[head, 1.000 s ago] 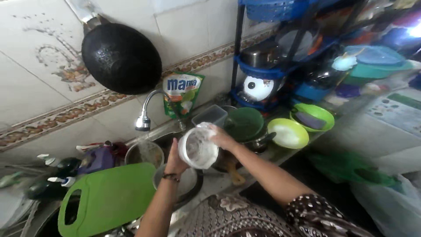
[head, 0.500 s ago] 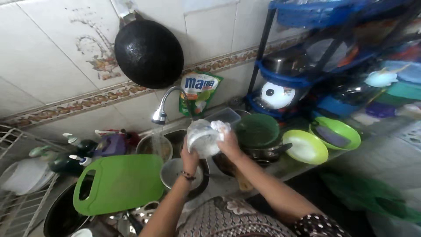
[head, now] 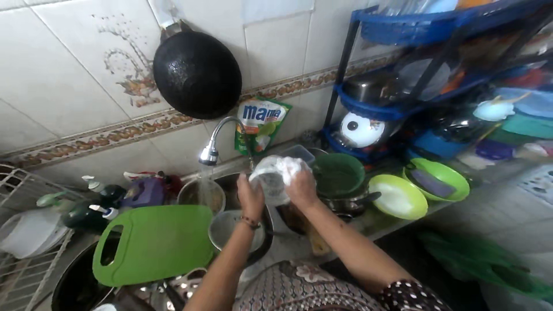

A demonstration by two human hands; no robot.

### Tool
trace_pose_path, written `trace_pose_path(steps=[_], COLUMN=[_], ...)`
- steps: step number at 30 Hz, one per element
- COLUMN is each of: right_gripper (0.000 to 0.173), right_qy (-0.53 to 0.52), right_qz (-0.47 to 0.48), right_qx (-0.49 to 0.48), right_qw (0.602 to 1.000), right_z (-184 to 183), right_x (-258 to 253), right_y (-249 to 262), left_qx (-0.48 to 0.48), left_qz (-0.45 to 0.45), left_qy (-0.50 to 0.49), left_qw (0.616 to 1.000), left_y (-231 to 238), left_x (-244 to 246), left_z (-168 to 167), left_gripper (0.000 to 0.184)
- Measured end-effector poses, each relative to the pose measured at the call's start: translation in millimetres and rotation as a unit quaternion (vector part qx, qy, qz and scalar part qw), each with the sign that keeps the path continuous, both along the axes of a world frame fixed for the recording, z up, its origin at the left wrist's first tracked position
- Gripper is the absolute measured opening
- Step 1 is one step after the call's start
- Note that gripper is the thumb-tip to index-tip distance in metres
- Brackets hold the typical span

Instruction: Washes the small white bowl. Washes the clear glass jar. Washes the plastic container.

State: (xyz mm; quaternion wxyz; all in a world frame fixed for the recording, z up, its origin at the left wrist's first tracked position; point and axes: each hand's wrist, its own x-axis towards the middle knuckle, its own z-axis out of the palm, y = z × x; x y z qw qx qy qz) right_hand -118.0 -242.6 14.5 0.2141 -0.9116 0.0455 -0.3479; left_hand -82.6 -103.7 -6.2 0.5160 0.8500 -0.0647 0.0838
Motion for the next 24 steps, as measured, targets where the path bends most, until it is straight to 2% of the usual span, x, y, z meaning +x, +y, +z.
trace_pose_path(steps=[3,5,8,9,12,16,19,21,24], right_gripper=[0.025,0.028,0.05,0.05,0.031,0.029,0.027,0.031,0.035], right_qy=[-0.051,-0.05,0.042,0.062,0.129,0.185,0.239,0.303,0.305], right_qz=[-0.015,0.044,0.164,0.202,0.286,0.356,0.39,0.409,0.426], right_qx=[0.006,0.002,0.009,0.005,-0.003,0.034,0.11,0.206,0.388], right_qw=[0.999,0.998,0.985,0.977,0.95,0.915,0.882,0.836,0.759], right_z=[-3,-7,-1,4,31,61,80,85,51], right_x=[0,-4,-11,-13,-13,5,17,24,35], right_y=[8,10,5,2,-6,-10,-11,-13,-25], left_qx=[-0.105,-0.111,-0.106,-0.101,-0.068,-0.08,-0.183,-0.272,-0.351], left_qz=[0.061,0.073,0.043,0.029,-0.018,-0.094,-0.124,-0.166,-0.208], left_qy=[0.052,0.051,0.05,0.045,0.023,-0.039,0.003,0.067,0.109], left_qw=[0.991,0.99,0.992,0.993,0.997,0.992,0.975,0.945,0.906], left_y=[-10,-6,12,17,30,37,34,32,29], left_x=[-13,-9,7,12,18,26,20,18,29], left_z=[-25,-30,-29,-27,-13,-9,2,4,-7], left_gripper=[0.05,0.046,0.041,0.038,0.029,0.025,0.032,0.041,0.048])
